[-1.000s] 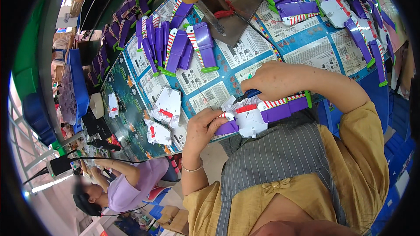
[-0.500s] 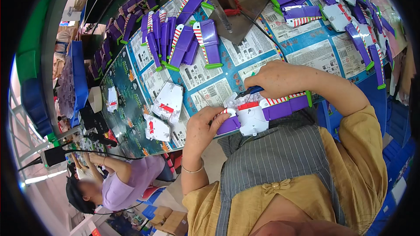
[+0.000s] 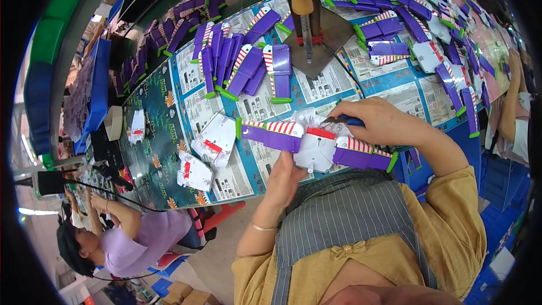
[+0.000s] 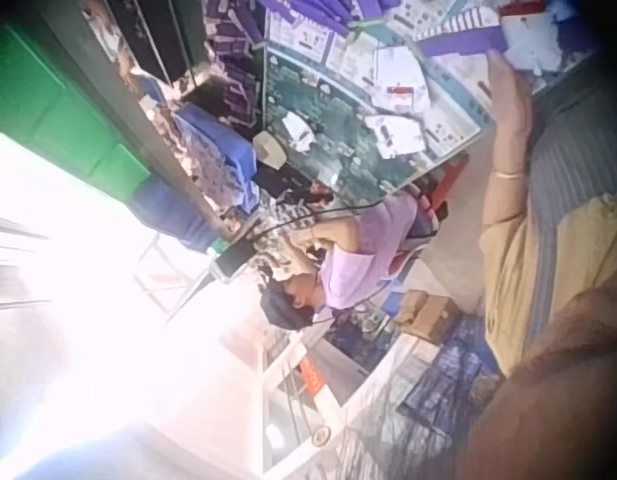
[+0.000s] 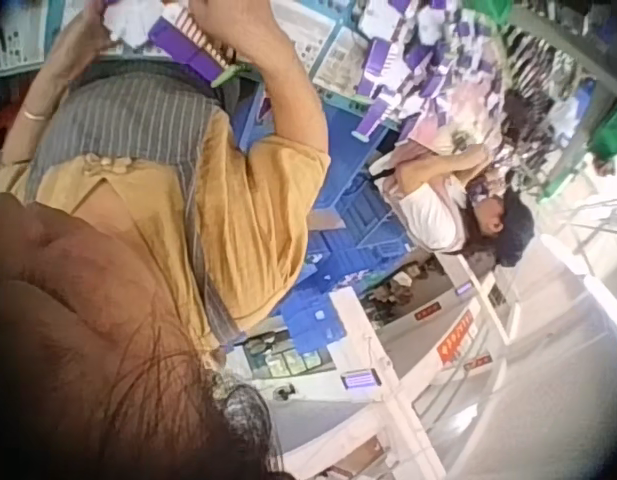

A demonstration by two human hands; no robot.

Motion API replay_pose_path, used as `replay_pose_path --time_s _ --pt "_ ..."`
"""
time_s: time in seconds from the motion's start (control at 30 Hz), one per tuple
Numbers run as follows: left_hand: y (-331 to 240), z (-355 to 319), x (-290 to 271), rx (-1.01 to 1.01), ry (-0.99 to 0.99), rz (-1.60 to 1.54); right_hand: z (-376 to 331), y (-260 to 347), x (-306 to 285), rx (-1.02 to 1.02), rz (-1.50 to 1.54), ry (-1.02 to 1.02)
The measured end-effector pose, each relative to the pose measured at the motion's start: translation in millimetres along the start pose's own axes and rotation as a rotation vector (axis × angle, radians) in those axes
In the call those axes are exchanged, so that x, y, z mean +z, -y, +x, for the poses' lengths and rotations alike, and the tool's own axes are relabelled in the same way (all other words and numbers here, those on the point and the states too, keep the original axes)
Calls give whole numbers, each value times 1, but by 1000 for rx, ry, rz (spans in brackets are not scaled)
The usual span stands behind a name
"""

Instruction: The person assembles toy wing units by attaching wing pieces into plastic housings, trimming wires using pliers, and pressing parts against a mounted heated tool.

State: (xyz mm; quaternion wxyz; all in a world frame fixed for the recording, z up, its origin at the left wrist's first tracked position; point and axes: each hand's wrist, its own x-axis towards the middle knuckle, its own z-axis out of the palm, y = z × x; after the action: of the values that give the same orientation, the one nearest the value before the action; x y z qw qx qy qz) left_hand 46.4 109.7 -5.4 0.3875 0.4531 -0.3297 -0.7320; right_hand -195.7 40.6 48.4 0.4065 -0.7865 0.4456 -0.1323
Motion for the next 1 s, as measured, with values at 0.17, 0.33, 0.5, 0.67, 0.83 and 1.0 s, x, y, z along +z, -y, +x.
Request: replay_pose_path --time_s 0.17,0.33,0.5,0.67,0.83,1.0 --pt "14 23 15 -118 5 -562 9 1 -7 -36 -175 117" --pt "15 22 24 -50 -50 -359 17 1 -19 -153 -604 103" --pt "16 20 27 -57 -78 -382 24 7 -17 -239 -869 4" --pt "16 22 29 -67 -106 -356 27 9 -12 -207 -966 106" --pt "6 24 30 -71 -140 -338 30 3 -25 -239 -798 187" --pt "-5 44 29 -49 -151 -351 38 -27 -20 -95 -599 151"
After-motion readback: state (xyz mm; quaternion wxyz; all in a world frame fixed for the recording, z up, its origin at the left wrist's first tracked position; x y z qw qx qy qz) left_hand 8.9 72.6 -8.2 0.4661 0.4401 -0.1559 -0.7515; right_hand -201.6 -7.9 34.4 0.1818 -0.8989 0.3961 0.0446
